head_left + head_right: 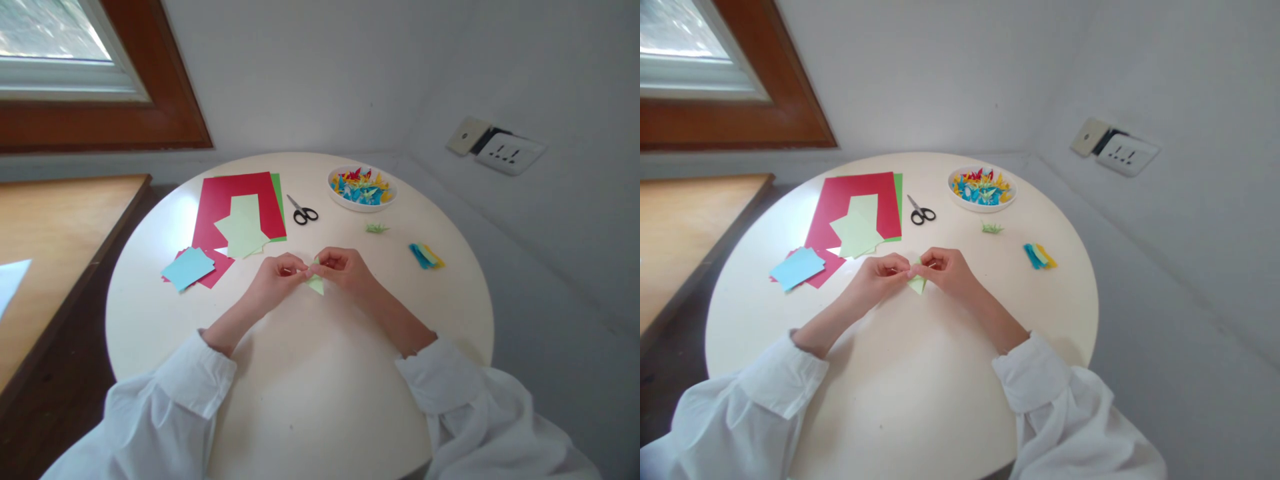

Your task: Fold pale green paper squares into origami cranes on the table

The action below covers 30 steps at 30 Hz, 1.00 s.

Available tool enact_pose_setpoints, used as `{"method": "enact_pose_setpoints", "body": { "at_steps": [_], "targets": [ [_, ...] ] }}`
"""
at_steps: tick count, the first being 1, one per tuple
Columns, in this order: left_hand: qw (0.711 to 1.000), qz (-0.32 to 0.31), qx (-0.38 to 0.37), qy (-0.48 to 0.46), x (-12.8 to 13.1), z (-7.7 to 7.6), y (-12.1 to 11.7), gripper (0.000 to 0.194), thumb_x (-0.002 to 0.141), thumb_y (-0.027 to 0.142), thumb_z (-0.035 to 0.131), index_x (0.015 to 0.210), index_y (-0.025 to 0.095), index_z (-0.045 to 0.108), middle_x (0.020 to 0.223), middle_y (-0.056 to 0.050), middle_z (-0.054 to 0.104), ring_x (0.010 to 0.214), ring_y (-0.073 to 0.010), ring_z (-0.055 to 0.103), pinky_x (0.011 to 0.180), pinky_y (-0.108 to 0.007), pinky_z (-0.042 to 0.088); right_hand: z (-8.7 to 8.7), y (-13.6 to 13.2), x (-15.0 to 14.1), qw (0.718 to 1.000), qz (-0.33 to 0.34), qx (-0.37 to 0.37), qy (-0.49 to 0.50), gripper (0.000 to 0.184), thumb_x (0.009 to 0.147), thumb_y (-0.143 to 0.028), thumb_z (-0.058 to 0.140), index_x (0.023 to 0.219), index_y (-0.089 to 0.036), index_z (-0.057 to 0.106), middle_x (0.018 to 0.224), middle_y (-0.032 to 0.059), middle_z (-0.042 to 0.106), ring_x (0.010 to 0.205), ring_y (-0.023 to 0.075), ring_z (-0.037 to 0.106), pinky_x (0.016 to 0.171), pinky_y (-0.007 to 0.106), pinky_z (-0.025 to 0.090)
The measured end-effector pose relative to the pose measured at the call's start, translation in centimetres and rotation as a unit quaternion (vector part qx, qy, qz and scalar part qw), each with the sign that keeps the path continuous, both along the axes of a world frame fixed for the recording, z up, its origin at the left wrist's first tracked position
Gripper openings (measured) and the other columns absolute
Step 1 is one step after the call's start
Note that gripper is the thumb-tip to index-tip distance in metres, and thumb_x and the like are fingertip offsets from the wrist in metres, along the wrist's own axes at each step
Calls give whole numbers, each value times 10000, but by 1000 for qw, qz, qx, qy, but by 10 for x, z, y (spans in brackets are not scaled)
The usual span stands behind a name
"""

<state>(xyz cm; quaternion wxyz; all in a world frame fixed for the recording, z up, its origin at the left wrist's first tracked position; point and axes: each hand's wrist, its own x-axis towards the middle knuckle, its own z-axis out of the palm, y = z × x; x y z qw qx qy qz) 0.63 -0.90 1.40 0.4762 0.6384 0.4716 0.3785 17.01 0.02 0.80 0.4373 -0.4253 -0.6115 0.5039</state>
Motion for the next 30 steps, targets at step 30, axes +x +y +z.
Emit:
{"method": "enact_pose_setpoints", "body": {
  "at_steps": [30],
  "targets": [
    [996, -20, 64, 67, -3, -12, 5, 119, 719, 251, 590, 656, 161, 636, 774, -26, 614, 650, -113, 533, 572, -225, 404, -4, 0, -2, 994, -47, 83, -55, 167, 683, -302, 619, 599, -165, 574, 597, -13, 569, 577, 105, 513, 576, 254, 424]
  ]
}}
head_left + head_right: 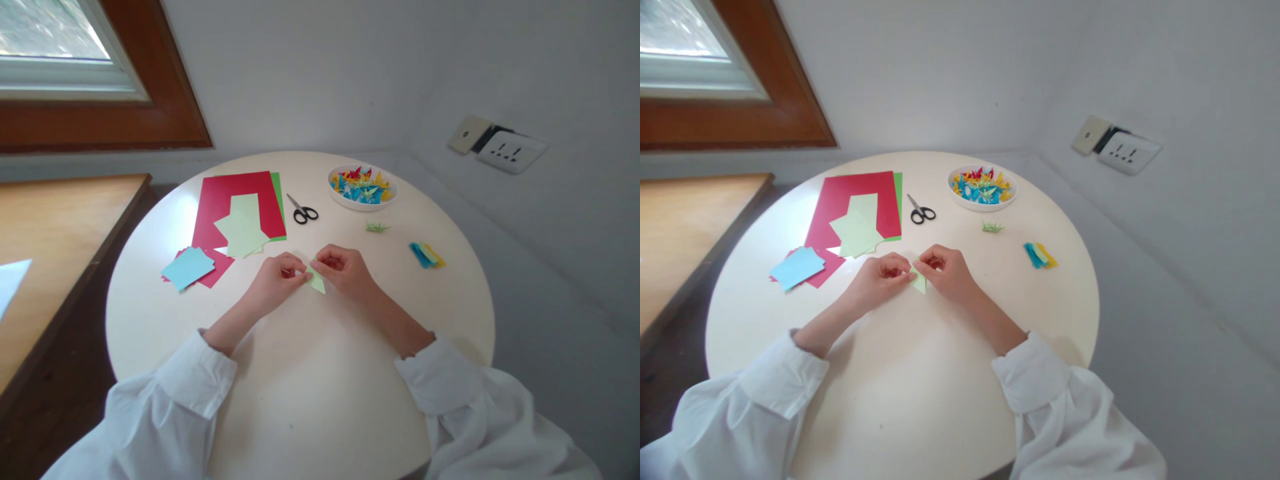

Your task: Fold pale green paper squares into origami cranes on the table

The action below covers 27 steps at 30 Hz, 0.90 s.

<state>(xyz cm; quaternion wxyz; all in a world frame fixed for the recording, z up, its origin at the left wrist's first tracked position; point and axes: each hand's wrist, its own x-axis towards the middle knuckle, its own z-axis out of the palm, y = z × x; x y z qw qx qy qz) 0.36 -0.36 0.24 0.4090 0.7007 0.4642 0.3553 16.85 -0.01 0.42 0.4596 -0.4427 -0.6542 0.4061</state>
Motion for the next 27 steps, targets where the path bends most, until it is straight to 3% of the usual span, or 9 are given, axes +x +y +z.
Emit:
{"method": "enact_pose_setpoints", "body": {
  "at_steps": [4, 12, 15, 20, 27],
  "targets": [
    [1000, -6, -4, -3, 1, 2, -1, 117, 714, 246, 590, 655, 167, 654, 756, -19, 612, 639, -111, 523, 568, -227, 395, -1, -1, -2, 1000, 1, -7, 0, 164, 689, -313, 623, 624, -169, 582, 614, -10, 574, 596, 112, 524, 579, 253, 426],
    [979, 119, -90, -136, 2, 11, 0, 178, 620, 315, 679, 613, 144, 630, 670, -3, 574, 632, -112, 478, 571, -239, 358, -1, 0, 0, 991, -122, 32, 36, 223, 735, -356, 561, 604, -184, 508, 577, -24, 512, 550, 99, 468, 537, 241, 383],
    [968, 137, -94, -185, 2, 14, -2, 165, 620, 302, 681, 628, 141, 644, 686, -9, 597, 655, -117, 494, 614, -247, 372, -4, 0, 1, 996, -83, 16, -16, 252, 753, -335, 533, 559, -175, 519, 536, -18, 524, 525, 99, 463, 539, 248, 370],
    [962, 139, -88, -216, 2, 15, -4, 136, 620, 281, 691, 627, 149, 659, 716, -25, 625, 713, -143, 530, 678, -268, 396, -8, -3, -3, 1000, 8, 3, -28, 163, 743, -290, 542, 687, -160, 622, 678, 23, 629, 652, 135, 556, 638, 270, 426],
    [962, 124, -54, -236, 2, 4, 3, 117, 600, 274, 726, 625, 164, 694, 788, -43, 634, 789, -172, 559, 723, -293, 418, -11, -2, -4, 1000, 12, 21, 7, 177, 733, -270, 564, 838, -166, 661, 825, 60, 671, 752, 159, 603, 695, 289, 470]
  ]
}}
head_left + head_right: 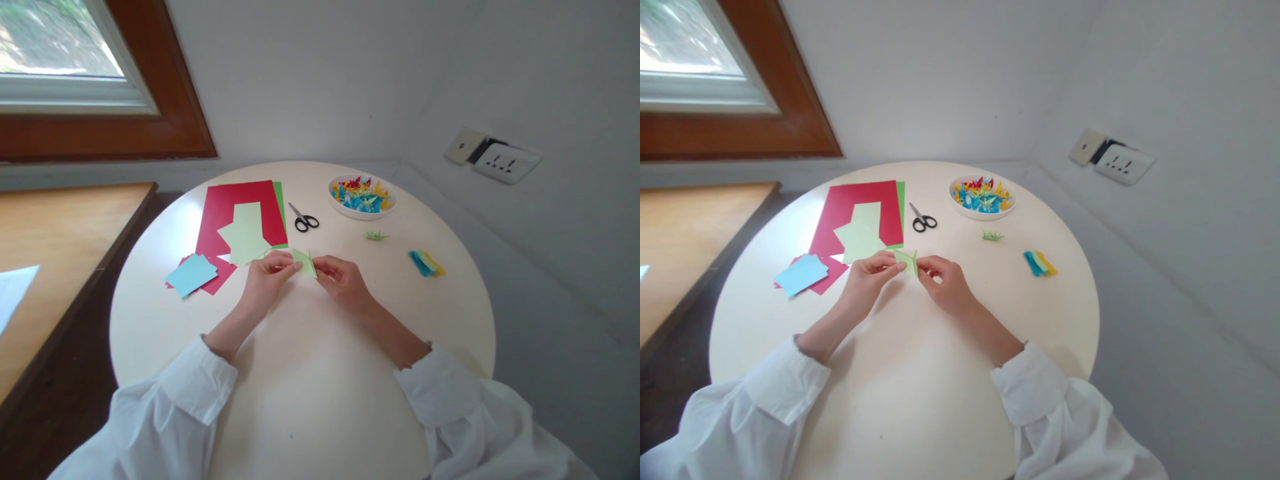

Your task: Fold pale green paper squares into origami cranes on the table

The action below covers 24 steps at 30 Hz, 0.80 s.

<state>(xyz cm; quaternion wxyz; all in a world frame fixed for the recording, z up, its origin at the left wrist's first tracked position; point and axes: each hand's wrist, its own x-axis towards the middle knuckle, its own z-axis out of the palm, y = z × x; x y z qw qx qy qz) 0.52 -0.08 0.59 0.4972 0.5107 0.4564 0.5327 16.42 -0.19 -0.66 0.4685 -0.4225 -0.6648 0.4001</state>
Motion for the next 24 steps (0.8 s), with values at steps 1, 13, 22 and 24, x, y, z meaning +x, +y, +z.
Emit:
{"method": "enact_pose_setpoints", "body": {
  "at_steps": [1, 13, 22, 24],
  "targets": [
    [1000, 1, 7, 7, 0, -1, 0, 113, 603, 272, 724, 619, 164, 694, 779, -45, 635, 793, -175, 561, 724, -295, 419, 0, 0, 0, 1000, 1, 2, 2, 178, 734, -269, 564, 844, -168, 663, 829, 60, 673, 755, 159, 606, 696, 289, 473],
    [999, 15, 15, 49, -3, -8, 4, 139, 646, 290, 692, 686, 158, 698, 755, -49, 678, 721, -171, 588, 685, -295, 442, 4, -3, 2, 998, 53, -4, 34, 242, 764, -304, 551, 944, -179, 651, 949, 70, 672, 865, 166, 616, 732, 296, 498],
    [991, 6, 46, 123, -1, -5, 0, 167, 689, 270, 638, 770, 146, 716, 819, -78, 717, 770, -201, 617, 706, -308, 451, 3, -5, -5, 997, -11, 73, -19, 239, 693, -275, 668, 916, -202, 622, 885, 39, 676, 795, 153, 624, 677, 288, 504],
    [991, -1, 48, 127, 0, -5, 0, 153, 691, 265, 635, 756, 149, 712, 793, -67, 717, 748, -193, 616, 692, -298, 449, 3, -5, -5, 994, -27, 95, -38, 189, 716, -258, 642, 893, -198, 617, 859, 33, 677, 755, 143, 620, 663, 280, 501]
  ]
}}
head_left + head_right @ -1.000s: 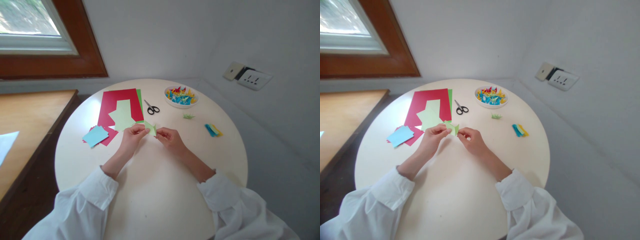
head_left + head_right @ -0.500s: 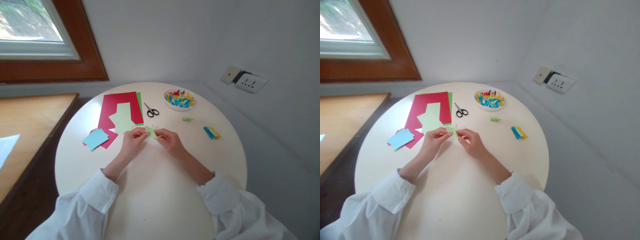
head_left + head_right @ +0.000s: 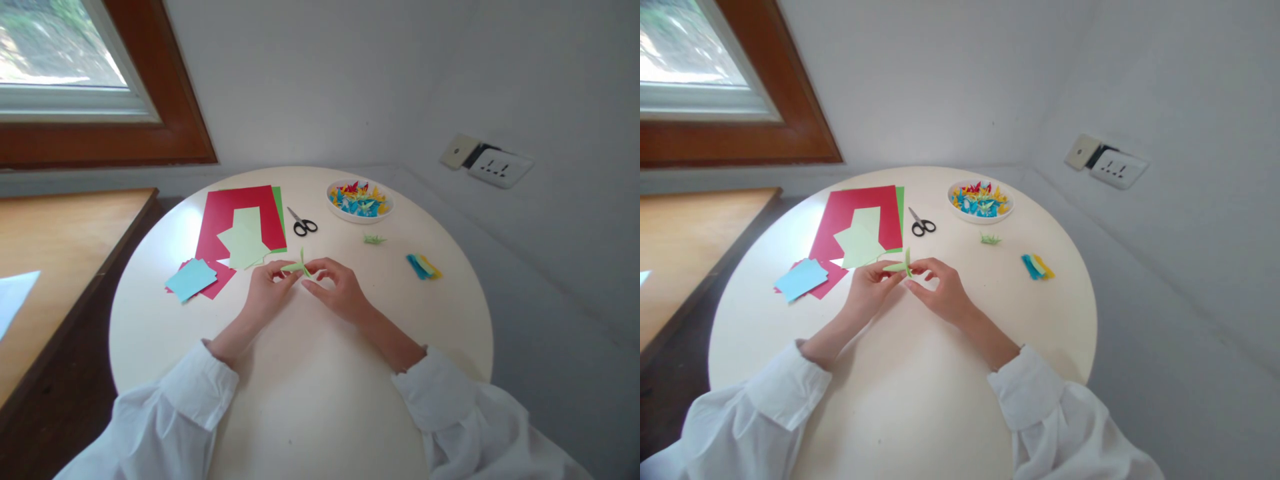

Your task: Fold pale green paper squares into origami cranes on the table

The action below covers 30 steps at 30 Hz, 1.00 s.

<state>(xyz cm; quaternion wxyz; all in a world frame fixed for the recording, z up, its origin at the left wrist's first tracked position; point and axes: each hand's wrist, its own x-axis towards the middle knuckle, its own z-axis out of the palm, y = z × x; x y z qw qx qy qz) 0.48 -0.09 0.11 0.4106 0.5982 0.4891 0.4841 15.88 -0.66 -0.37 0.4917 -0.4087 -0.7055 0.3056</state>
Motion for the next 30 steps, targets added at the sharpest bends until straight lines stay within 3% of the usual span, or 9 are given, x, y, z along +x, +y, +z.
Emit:
{"method": "enact_pose_setpoints", "body": {
  "at_steps": [7, 12, 16, 24, 30],
  "targets": [
    [1000, -13, 0, -6, 1, -4, 2, 118, 684, 255, 649, 726, 156, 698, 713, -38, 693, 662, -159, 589, 619, -260, 432, -1, 1, 2, 998, -33, 30, -48, 89, 764, -229, 570, 817, -176, 618, 774, 28, 659, 707, 136, 597, 635, 264, 481],
    [999, -31, -15, -33, 1, -6, 1, 147, 691, 272, 663, 784, 164, 702, 760, -38, 694, 679, -157, 592, 618, -254, 429, -2, 3, 2, 999, -39, 13, -26, 106, 757, -249, 567, 819, -180, 620, 807, 45, 649, 748, 152, 597, 653, 279, 489],
    [998, -36, -29, -34, 2, -4, -1, 136, 694, 280, 662, 730, 155, 701, 654, -21, 661, 605, -141, 552, 559, -247, 387, -2, 3, 1, 999, -49, 7, 6, 136, 729, -255, 590, 847, -196, 622, 887, 56, 658, 829, 170, 609, 694, 296, 507],
    [996, -50, -42, -68, 4, 4, -3, 140, 672, 272, 673, 718, 140, 681, 640, -9, 648, 569, -116, 522, 541, -232, 365, -1, 2, 0, 988, -17, -105, 109, 256, 668, -284, 647, 895, -167, 652, 940, 79, 700, 843, 189, 658, 832, 354, 516],
    [993, -58, -59, -84, 4, 0, -3, 162, 684, 281, 667, 756, 135, 672, 707, -29, 670, 631, -136, 564, 599, -247, 403, 1, 3, -3, 978, -23, -139, 154, 181, 617, -292, 670, 742, -167, 633, 724, 34, 686, 706, 177, 645, 716, 330, 527]
  ]
}}
